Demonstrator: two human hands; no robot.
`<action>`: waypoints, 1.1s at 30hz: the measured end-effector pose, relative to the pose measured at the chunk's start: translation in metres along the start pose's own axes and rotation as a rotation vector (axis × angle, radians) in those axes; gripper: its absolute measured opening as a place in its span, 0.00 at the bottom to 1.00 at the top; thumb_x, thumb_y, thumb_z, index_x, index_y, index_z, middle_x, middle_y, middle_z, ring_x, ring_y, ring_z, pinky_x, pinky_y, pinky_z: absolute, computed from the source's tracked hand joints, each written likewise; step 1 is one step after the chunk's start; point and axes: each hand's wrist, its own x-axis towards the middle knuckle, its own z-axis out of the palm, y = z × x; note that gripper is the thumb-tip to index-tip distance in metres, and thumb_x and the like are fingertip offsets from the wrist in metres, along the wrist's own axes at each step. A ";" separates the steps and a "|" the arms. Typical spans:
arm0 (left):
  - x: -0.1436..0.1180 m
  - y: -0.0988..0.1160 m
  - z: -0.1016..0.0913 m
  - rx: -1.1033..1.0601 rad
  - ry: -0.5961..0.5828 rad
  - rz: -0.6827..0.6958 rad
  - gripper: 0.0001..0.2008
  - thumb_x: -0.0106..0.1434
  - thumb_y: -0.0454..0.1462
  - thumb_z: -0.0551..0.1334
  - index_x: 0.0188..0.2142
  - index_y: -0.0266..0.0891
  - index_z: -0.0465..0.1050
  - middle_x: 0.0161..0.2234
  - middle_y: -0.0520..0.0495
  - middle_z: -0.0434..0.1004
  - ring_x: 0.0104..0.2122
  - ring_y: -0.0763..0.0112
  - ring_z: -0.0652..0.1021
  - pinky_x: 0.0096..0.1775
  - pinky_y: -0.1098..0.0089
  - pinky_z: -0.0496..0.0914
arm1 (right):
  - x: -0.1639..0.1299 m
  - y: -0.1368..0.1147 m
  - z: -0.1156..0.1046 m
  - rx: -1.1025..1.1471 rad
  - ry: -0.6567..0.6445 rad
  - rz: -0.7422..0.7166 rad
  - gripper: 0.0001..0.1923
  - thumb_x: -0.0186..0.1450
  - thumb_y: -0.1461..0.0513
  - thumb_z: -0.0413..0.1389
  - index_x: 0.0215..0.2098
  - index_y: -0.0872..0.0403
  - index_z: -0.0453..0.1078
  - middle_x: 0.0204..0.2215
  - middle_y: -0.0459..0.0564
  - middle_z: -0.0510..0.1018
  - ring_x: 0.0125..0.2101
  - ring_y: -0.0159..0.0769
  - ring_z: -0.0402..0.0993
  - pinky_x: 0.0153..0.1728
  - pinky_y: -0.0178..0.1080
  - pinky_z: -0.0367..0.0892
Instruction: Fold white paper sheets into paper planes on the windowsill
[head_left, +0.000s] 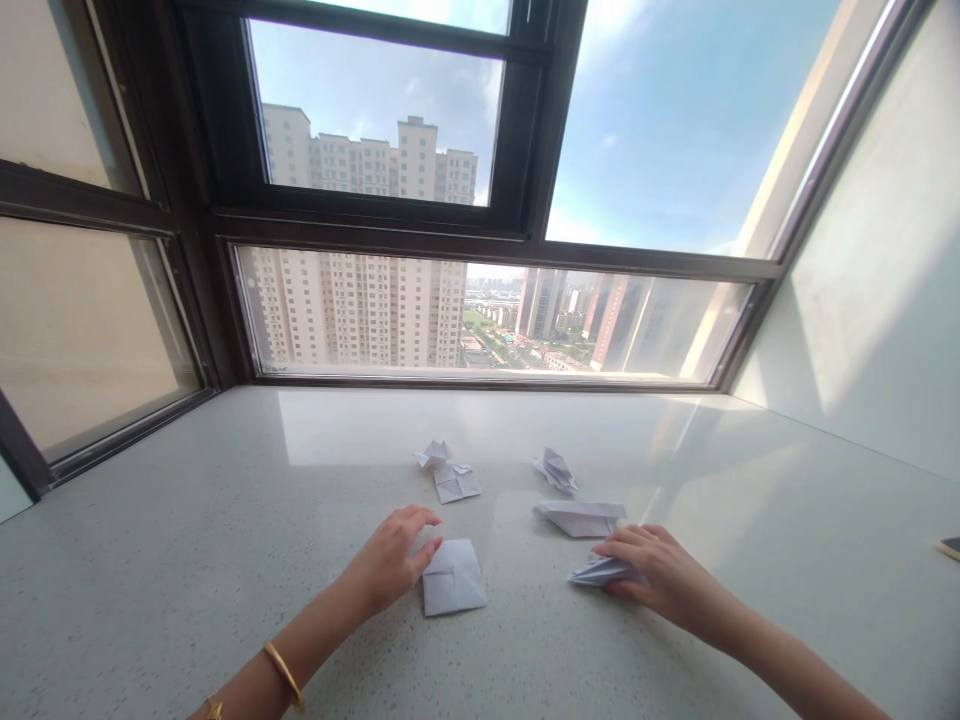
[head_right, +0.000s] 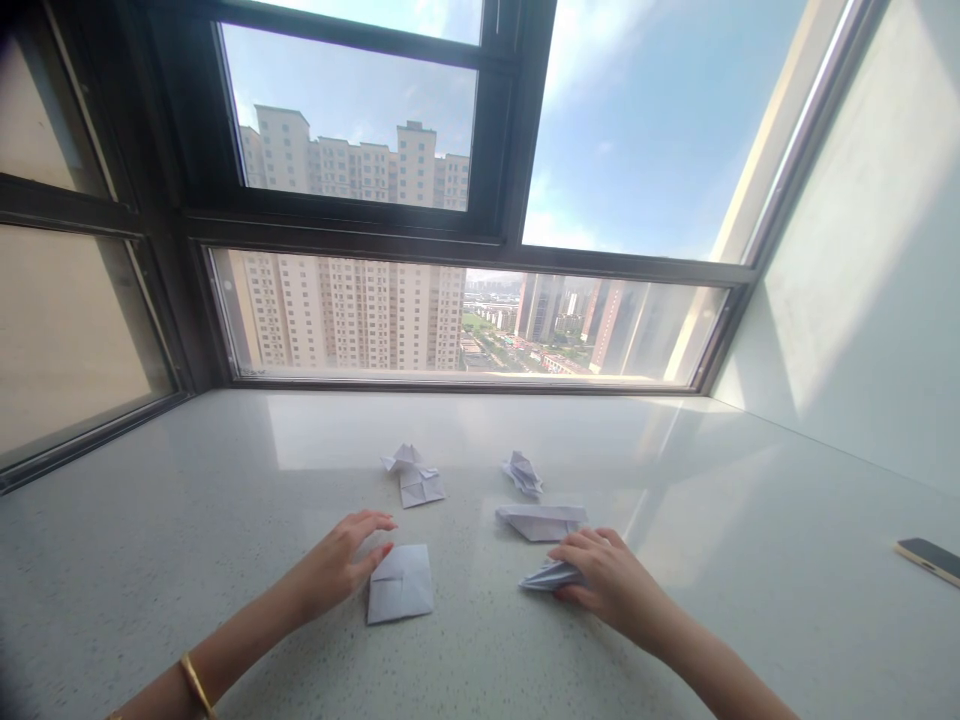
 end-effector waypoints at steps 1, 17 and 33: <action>0.000 0.000 0.000 -0.009 -0.004 0.000 0.13 0.58 0.39 0.53 0.41 0.38 0.69 0.46 0.42 0.70 0.48 0.65 0.68 0.50 0.65 0.60 | -0.001 0.000 -0.001 -0.001 0.000 0.004 0.13 0.54 0.58 0.56 0.38 0.46 0.71 0.36 0.47 0.77 0.37 0.43 0.72 0.41 0.45 0.61; -0.001 -0.004 0.001 -0.086 0.021 -0.002 0.13 0.57 0.39 0.54 0.40 0.40 0.70 0.45 0.43 0.71 0.47 0.64 0.69 0.50 0.64 0.59 | 0.007 -0.007 -0.017 -0.112 0.033 -0.021 0.19 0.51 0.51 0.58 0.40 0.48 0.71 0.37 0.49 0.77 0.39 0.45 0.71 0.39 0.45 0.62; -0.003 0.000 -0.001 0.028 -0.046 -0.146 0.18 0.57 0.40 0.52 0.45 0.35 0.67 0.47 0.39 0.70 0.48 0.62 0.68 0.50 0.64 0.59 | 0.048 -0.087 -0.019 0.080 0.180 -0.079 0.14 0.62 0.57 0.48 0.43 0.53 0.68 0.40 0.53 0.75 0.41 0.41 0.69 0.44 0.45 0.59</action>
